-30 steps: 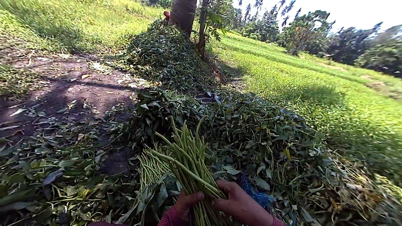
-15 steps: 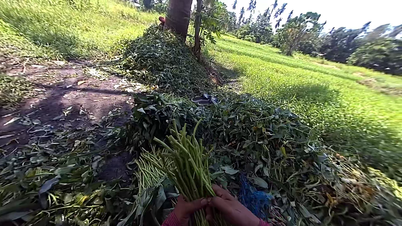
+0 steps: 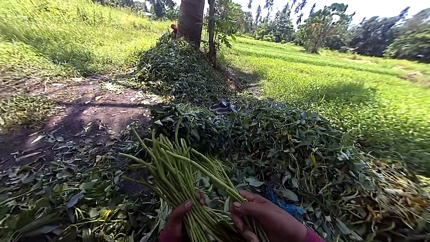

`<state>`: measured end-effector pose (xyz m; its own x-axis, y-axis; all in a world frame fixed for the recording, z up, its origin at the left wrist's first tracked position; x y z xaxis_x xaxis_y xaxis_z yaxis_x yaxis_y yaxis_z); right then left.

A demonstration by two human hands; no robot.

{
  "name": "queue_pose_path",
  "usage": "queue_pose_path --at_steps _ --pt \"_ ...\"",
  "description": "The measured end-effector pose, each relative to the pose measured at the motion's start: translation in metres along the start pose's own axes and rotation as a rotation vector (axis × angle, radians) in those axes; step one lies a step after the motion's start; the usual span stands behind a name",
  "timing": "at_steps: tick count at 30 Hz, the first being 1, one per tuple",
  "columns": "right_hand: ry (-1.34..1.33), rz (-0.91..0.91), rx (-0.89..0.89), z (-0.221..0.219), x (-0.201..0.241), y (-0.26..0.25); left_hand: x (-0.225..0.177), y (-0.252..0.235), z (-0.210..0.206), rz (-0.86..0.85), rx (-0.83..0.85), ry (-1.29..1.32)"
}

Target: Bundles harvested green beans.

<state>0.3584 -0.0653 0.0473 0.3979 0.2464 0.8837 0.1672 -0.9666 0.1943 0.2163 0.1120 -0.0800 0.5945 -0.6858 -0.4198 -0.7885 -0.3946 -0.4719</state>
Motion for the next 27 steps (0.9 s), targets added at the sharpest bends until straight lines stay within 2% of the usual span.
queue_pose_path --at_steps 6,8,11,15,19,20,21,23,24,25,27 --pt "0.065 0.174 0.100 -0.010 0.044 0.030 -0.066 0.004 -0.004 -0.177 -0.027 -0.202" --pt "0.115 0.217 0.066 -0.012 0.061 0.042 -0.091 0.008 -0.010 -0.216 -0.069 -0.297" --pt "0.270 0.244 -0.085 -0.010 0.085 0.053 -0.130 0.021 -0.019 -0.208 -0.076 -0.397" --pt "0.624 0.096 -0.323 0.019 0.107 0.026 -0.153 0.032 -0.030 -0.179 0.039 -0.286" --pt "1.081 -0.212 -0.517 0.061 0.105 -0.044 -0.133 0.030 -0.026 -0.239 0.171 -0.058" --pt "1.183 -0.265 -0.536 0.066 0.100 -0.059 -0.127 0.029 -0.025 -0.237 0.188 -0.021" --pt "1.236 -0.245 -0.539 0.062 0.095 -0.070 -0.121 0.028 -0.026 -0.241 0.179 0.008" --pt "1.182 -0.063 -0.446 0.029 0.084 -0.082 -0.111 0.027 -0.027 -0.245 0.156 0.000" --pt "1.088 0.014 -0.342 0.007 0.077 -0.084 -0.106 0.026 -0.027 -0.244 0.138 -0.027" --pt "1.010 0.048 -0.209 -0.015 0.069 -0.084 -0.101 0.025 -0.027 -0.241 0.137 -0.033" --pt "1.046 0.034 -0.015 -0.051 0.050 -0.083 -0.091 0.021 -0.024 -0.221 0.148 -0.012"
Point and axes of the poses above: each hand's wrist, its own y-axis away from the middle knuckle, its own z-axis out of the back of the hand, x = y × z, the point moved 2 cm from there along -y, towards the middle knuckle, and after that the axes turned 7 degrees about x, right-handed, at the moved point
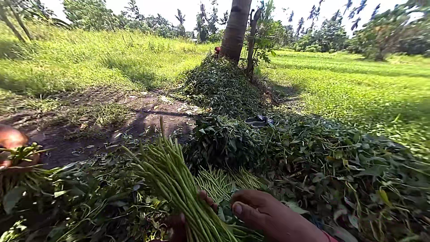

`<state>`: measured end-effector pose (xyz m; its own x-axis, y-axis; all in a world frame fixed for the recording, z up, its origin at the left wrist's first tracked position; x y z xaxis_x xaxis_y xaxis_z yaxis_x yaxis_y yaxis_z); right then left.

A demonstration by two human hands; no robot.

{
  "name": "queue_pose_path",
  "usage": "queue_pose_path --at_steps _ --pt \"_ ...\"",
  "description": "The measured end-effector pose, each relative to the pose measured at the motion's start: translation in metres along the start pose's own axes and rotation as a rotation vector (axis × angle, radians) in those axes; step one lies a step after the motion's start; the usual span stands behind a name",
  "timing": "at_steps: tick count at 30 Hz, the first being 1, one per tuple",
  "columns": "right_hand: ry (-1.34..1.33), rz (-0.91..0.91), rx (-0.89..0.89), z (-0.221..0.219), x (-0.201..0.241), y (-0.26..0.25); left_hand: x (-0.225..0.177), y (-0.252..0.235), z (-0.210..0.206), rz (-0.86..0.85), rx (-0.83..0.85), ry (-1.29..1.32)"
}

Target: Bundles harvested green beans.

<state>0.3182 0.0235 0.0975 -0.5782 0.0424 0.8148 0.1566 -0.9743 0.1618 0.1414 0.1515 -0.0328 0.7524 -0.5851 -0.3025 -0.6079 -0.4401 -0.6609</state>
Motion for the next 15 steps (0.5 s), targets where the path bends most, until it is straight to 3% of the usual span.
queue_pose_path --at_steps 4,11,15 --pt "0.278 -0.054 0.120 -0.031 0.012 0.004 0.015 -0.006 0.005 0.021 0.012 0.080" --pt "0.176 0.005 0.063 -0.004 -0.012 0.011 0.039 -0.010 0.013 0.023 -0.079 0.005" --pt "0.297 -0.139 -0.010 -0.002 0.001 0.017 0.051 -0.010 0.020 -0.003 -0.110 -0.007"
Point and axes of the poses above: each hand's wrist, its own y-axis away from the middle knuckle, its own z-axis out of the back of the hand, x = y × z, the point moved 2 cm from there along -y, towards the middle knuckle, and after that the axes turned 7 degrees about x, right-handed, at the moved point
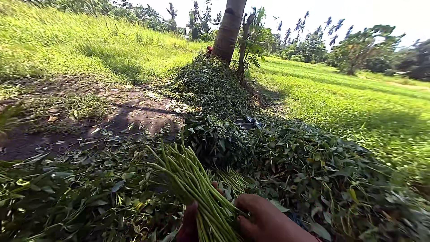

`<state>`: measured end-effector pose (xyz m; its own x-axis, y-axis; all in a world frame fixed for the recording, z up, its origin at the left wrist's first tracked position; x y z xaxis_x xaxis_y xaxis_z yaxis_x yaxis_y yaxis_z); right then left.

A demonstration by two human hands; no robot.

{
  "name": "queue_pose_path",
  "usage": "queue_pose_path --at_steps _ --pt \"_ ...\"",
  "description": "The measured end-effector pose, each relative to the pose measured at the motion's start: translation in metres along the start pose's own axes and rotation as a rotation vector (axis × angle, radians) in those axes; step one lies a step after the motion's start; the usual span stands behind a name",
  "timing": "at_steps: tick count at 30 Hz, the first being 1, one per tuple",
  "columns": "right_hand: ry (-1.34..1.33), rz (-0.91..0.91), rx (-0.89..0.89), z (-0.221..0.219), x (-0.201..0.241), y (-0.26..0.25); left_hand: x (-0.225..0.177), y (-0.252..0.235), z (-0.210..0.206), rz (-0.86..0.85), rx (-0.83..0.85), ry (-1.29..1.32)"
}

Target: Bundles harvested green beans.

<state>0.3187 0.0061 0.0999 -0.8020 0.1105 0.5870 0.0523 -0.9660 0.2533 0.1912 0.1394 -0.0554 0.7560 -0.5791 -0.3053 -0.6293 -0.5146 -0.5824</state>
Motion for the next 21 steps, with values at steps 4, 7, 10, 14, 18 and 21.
queue_pose_path --at_steps 4,7,10,14,18,21 --pt "0.196 -0.084 -0.062 -0.010 0.004 0.002 0.010 -0.002 0.004 -0.023 -0.052 0.097" --pt "0.447 0.020 -0.223 -0.028 -0.001 0.006 0.014 0.000 0.002 -0.021 -0.121 0.165" --pt "0.658 0.042 -0.217 -0.039 0.003 0.014 0.015 0.001 -0.001 0.000 -0.156 0.199" --pt "0.623 -0.018 -0.060 -0.059 0.006 0.024 0.012 0.006 -0.007 0.025 -0.267 0.143" --pt "0.548 0.001 -0.059 -0.071 -0.010 0.042 0.003 0.009 -0.004 0.021 -0.247 0.040" --pt "0.512 0.024 -0.112 -0.070 -0.031 0.050 -0.006 0.007 -0.003 -0.011 -0.216 0.025"
Point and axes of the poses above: each hand's wrist, its own y-axis away from the middle knuckle, its own z-axis out of the back of the hand, x = y × z, the point moved 2 cm from there along -y, towards the middle knuckle, and after that the axes turned 7 degrees about x, right-handed, at the moved point
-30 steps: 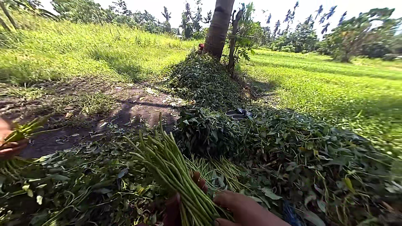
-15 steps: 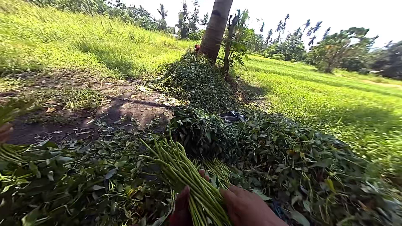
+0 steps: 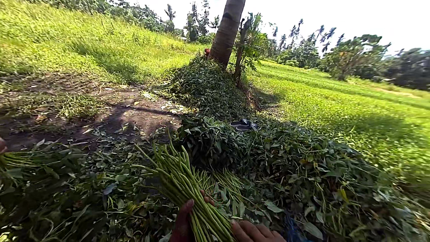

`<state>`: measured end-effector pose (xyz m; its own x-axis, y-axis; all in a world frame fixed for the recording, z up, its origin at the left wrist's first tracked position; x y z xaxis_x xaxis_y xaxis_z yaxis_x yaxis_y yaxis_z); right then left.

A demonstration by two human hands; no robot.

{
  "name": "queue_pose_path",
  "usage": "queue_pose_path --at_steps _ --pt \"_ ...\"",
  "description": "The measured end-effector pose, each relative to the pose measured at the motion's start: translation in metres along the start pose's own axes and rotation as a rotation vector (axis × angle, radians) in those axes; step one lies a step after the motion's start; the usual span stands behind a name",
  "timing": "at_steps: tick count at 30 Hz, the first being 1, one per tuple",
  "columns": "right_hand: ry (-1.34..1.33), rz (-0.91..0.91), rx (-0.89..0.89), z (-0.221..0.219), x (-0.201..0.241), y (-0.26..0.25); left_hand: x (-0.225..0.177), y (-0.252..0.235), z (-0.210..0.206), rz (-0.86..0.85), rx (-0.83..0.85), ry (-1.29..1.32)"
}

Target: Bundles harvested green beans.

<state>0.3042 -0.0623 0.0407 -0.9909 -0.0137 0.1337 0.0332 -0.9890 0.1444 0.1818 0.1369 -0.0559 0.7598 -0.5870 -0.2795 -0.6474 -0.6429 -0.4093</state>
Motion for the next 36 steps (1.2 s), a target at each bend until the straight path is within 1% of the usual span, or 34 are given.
queue_pose_path --at_steps 1,3,4,5,6,8,10,11,12,13,14,16,17,18,20,22,23,24,26,28,29,31,32,33,34,36 --pt "0.019 0.024 -0.040 -0.003 -0.011 0.001 -0.003 -0.002 0.000 -0.006 0.024 -0.005" --pt "0.137 0.085 -0.194 -0.016 -0.031 0.007 -0.008 -0.004 -0.003 -0.002 0.017 -0.011" --pt "0.189 0.117 -0.259 -0.022 -0.035 0.012 -0.010 -0.005 -0.004 -0.001 0.003 -0.022" --pt "0.208 0.145 -0.287 -0.030 -0.035 0.017 -0.011 -0.005 -0.004 0.002 -0.020 -0.044" --pt "0.168 0.169 -0.258 -0.035 -0.034 0.023 -0.010 -0.005 -0.003 0.006 -0.043 -0.070" --pt "-0.023 0.173 -0.039 -0.032 -0.036 0.034 -0.007 -0.002 -0.004 -0.015 -0.117 -0.152" --pt "-0.247 0.145 0.152 -0.013 -0.056 0.040 -0.003 0.001 -0.007 -0.066 -0.226 -0.284" --pt "-0.337 0.120 0.191 0.000 -0.070 0.042 -0.002 0.002 -0.006 -0.093 -0.269 -0.351" --pt "-0.412 0.090 0.180 0.015 -0.084 0.043 -0.002 0.002 -0.005 -0.116 -0.296 -0.423" --pt "-0.466 0.051 0.093 0.030 -0.093 0.043 -0.001 0.003 -0.004 -0.131 -0.320 -0.488" --pt "-0.485 0.010 -0.059 0.042 -0.096 0.040 0.000 0.003 -0.004 -0.141 -0.345 -0.537" --pt "-0.485 -0.022 -0.404 0.048 -0.077 0.021 0.004 0.001 -0.010 -0.165 -0.401 -0.634" --pt "-0.488 -0.017 -0.488 0.045 -0.055 0.010 0.007 0.000 -0.013 -0.180 -0.423 -0.679" --pt "-0.487 -0.009 -0.487 0.038 -0.030 0.000 0.011 -0.002 -0.015 -0.201 -0.452 -0.719" --pt "-0.404 -0.044 -0.372 0.014 0.016 -0.014 0.016 -0.006 -0.022 -0.237 -0.529 -0.766" --pt "-0.224 -0.140 -0.283 -0.018 0.036 -0.020 0.018 -0.008 -0.025 -0.272 -0.599 -0.752" --pt "-0.166 -0.175 -0.282 -0.032 0.037 -0.021 0.017 -0.008 -0.021 -0.297 -0.612 -0.717" --pt "-0.121 -0.193 -0.311 -0.043 0.034 -0.020 0.015 -0.008 -0.016 -0.324 -0.611 -0.666" --pt "-0.112 -0.190 -0.379 -0.050 0.025 -0.017 0.011 -0.007 -0.010 -0.326 -0.602 -0.558" --pt "-0.233 -0.178 -0.388 -0.042 0.017 -0.014 0.010 -0.005 -0.011 -0.264 -0.557 -0.431" --pt "-0.364 -0.160 -0.353 -0.034 0.012 -0.012 0.010 -0.004 -0.012 -0.216 -0.510 -0.361" --pt "-0.707 -0.103 -0.234 -0.023 -0.005 -0.008 0.010 -0.003 -0.013 -0.123 -0.402 -0.276" --pt "-0.849 -0.089 -0.188 -0.023 -0.014 -0.007 0.011 -0.003 -0.014 -0.098 -0.376 -0.256" --pt "-0.911 -0.083 -0.170 -0.025 -0.022 -0.005 0.014 -0.003 -0.016 -0.096 -0.381 -0.248" --pt "-0.859 -0.090 -0.194 -0.029 -0.025 -0.003 0.016 -0.004 -0.016 -0.113 -0.415 -0.271" --pt "-0.534 -0.120 -0.251 -0.037 -0.021 0.002 0.020 -0.006 -0.018 -0.156 -0.568 -0.394"
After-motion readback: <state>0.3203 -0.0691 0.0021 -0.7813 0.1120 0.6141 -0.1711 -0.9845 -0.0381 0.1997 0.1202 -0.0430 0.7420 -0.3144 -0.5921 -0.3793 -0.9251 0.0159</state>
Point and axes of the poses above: each hand's wrist, its own y-axis away from the middle knuckle, its own z-axis out of the back of the hand, x = y × z, the point moved 2 cm from there along -y, towards the middle knuckle, and after that the axes turned 7 degrees about x, right-handed, at the moved point
